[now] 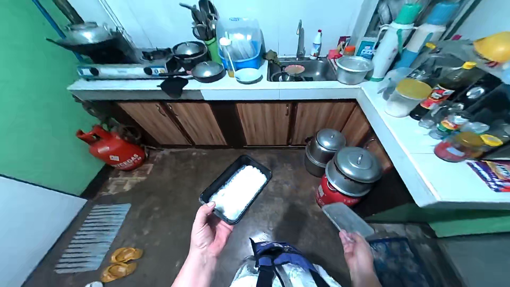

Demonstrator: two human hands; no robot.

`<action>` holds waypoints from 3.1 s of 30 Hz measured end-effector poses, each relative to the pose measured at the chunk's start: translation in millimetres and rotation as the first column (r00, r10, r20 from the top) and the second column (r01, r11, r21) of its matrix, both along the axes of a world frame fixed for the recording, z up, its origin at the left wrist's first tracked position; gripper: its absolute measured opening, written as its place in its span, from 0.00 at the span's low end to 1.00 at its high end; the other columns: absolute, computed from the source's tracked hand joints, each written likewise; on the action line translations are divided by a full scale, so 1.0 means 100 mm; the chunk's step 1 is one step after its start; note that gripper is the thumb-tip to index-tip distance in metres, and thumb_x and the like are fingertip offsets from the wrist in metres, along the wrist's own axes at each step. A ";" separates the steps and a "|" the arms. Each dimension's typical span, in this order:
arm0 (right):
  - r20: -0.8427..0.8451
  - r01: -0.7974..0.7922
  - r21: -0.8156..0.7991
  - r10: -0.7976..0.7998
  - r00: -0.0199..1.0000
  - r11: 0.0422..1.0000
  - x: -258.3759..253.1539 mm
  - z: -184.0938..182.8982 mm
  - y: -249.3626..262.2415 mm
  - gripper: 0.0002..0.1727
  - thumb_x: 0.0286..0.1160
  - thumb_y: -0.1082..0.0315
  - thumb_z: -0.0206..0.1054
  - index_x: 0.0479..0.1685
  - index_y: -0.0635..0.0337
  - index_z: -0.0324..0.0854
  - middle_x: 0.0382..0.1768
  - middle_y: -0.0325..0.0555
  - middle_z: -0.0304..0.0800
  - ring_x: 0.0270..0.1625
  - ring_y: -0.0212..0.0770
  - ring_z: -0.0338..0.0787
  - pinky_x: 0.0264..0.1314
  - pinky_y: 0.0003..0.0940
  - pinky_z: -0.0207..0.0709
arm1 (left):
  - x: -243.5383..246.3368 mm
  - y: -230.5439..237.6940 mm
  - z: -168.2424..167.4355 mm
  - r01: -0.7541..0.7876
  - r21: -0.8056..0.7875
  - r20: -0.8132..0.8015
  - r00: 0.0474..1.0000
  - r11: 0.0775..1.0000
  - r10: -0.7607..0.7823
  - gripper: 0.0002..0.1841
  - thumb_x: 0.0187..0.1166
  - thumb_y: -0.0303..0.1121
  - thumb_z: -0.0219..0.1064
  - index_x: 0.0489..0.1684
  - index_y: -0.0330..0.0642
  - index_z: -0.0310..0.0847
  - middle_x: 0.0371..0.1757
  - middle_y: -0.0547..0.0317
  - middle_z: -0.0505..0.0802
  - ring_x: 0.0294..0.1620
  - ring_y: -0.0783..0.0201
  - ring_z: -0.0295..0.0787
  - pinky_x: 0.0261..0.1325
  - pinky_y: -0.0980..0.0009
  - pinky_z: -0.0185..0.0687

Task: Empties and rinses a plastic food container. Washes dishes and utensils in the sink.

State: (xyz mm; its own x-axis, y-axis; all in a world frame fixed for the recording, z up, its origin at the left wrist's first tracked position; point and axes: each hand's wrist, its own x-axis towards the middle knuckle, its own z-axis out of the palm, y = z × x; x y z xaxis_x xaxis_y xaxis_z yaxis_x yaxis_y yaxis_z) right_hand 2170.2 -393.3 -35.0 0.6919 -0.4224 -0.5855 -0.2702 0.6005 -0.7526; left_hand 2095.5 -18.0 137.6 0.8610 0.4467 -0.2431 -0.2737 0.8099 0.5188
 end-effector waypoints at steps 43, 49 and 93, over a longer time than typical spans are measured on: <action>0.277 -0.937 0.001 0.900 0.335 0.349 8.72 0.99 5.19 0.32 0.85 0.71 0.62 0.87 0.65 0.57 0.69 0.61 0.82 0.61 0.49 0.89 0.63 0.44 0.86 | 6.39 2.11 0.03 -0.267 0.033 -0.011 0.963 0.963 0.268 0.27 0.59 0.40 0.82 0.58 0.38 0.86 0.58 0.35 0.92 0.56 0.39 0.93 0.55 0.40 0.91; -0.078 -0.952 -0.275 0.990 -0.119 -0.136 9.13 1.00 5.02 0.23 0.90 0.64 0.57 0.79 0.63 0.72 0.56 0.59 0.91 0.45 0.43 0.94 0.48 0.38 0.89 | 7.13 2.11 0.03 -0.122 0.058 -0.034 0.992 0.991 0.124 0.28 0.59 0.44 0.81 0.57 0.37 0.84 0.55 0.39 0.93 0.58 0.45 0.93 0.58 0.49 0.92; -0.459 -0.362 -0.888 0.524 0.718 -0.282 9.86 2.32 1.90 0.22 0.94 0.59 0.49 0.79 0.42 0.79 0.52 0.54 0.95 0.49 0.60 0.95 0.48 0.65 0.84 | 10.96 0.67 -0.02 0.612 0.455 -0.115 0.760 0.647 -0.639 0.38 0.74 0.39 0.65 0.87 0.64 0.51 0.62 0.52 0.87 0.49 0.56 0.93 0.40 0.59 0.93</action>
State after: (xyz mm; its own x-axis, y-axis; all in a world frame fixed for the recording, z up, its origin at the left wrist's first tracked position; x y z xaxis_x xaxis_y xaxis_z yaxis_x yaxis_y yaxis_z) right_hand 3156.0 -202.9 197.1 0.9978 0.0114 0.0653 0.0366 -0.9159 -0.3998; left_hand 3191.5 49.3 136.0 0.9808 -0.1603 -0.1108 0.1758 0.4828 0.8579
